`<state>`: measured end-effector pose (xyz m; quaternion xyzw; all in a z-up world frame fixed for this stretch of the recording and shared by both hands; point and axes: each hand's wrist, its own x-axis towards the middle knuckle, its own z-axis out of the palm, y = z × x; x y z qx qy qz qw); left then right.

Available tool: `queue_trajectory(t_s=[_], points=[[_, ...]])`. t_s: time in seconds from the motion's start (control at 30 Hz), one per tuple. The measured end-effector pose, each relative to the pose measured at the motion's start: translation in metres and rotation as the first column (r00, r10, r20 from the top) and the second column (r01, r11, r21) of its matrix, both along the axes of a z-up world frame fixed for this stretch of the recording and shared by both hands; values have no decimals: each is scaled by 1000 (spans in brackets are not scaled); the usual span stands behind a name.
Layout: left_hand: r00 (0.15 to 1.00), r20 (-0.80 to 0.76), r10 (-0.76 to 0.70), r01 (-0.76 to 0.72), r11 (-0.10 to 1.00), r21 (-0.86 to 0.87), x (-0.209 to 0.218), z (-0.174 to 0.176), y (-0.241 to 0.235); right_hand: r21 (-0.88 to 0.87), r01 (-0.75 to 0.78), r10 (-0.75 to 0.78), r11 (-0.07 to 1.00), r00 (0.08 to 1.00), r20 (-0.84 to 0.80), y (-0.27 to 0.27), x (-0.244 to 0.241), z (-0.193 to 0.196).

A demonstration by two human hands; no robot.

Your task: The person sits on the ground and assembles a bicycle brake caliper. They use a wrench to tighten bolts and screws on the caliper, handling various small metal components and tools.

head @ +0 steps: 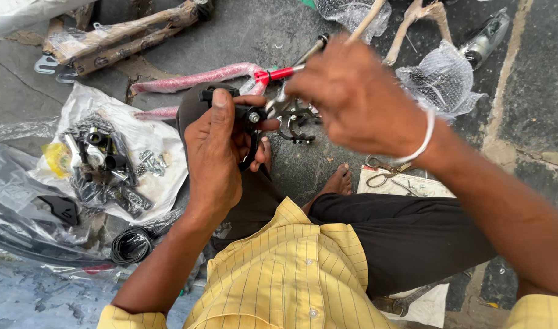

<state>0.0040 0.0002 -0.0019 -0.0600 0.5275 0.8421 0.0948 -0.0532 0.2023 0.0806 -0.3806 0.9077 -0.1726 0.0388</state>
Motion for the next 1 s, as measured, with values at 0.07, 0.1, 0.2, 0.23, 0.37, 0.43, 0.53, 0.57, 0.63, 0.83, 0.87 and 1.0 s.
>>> queue_trajectory(t_s=[0.07, 0.1, 0.2, 0.23, 0.37, 0.43, 0.53, 0.57, 0.63, 0.83, 0.87, 1.0], points=[[1000, 14, -2, 2, 1000, 26, 0, 1, 1, 52, -117, 128, 992, 925, -357, 6, -4, 3], [1000, 2, -6, 6, 999, 33, -1, 2, 3, 94, -152, 177, 984, 886, -427, 6, -6, 3], [1000, -21, -6, 7, 1000, 29, 1, 4, 7, 210, -204, 288, 956, 788, -544, 3, -10, -4], [1000, -26, -2, 2, 1000, 14, 1, 4, 8, 247, -212, 319, 945, 758, -569, 2, -12, -6], [1000, -11, 15, -15, 1000, 10, 1, 3, 9, 250, -180, 294, 951, 776, -558, 2, -12, -10], [1000, -3, 18, -18, 1000, 23, 2, 3, 7, 226, -95, 185, 969, 889, -419, 0, -6, -14], [1000, -23, 22, -22, 1000, 22, 4, 3, 5, -211, 79, -61, 974, 994, 92, -8, 14, -30], [999, -32, 26, -25, 1000, 16, 5, 2, 4, -296, 170, -88, 940, 958, 271, -9, 20, -36], [999, -40, -5, 5, 1000, -3, 7, 1, 2, -331, 188, -68, 925, 937, 342, -3, 26, -45], [999, -38, -4, 5, 1000, 16, 4, 1, 5, -94, -120, 71, 988, 907, -415, 28, 10, -27], [999, -43, -5, 6, 1000, 14, 4, 2, 7, -8, -139, 120, 990, 884, -452, 24, 7, -24], [1000, -27, 0, 1, 999, 42, 3, 2, 10, 150, -207, 255, 967, 807, -533, 13, -8, -9]])
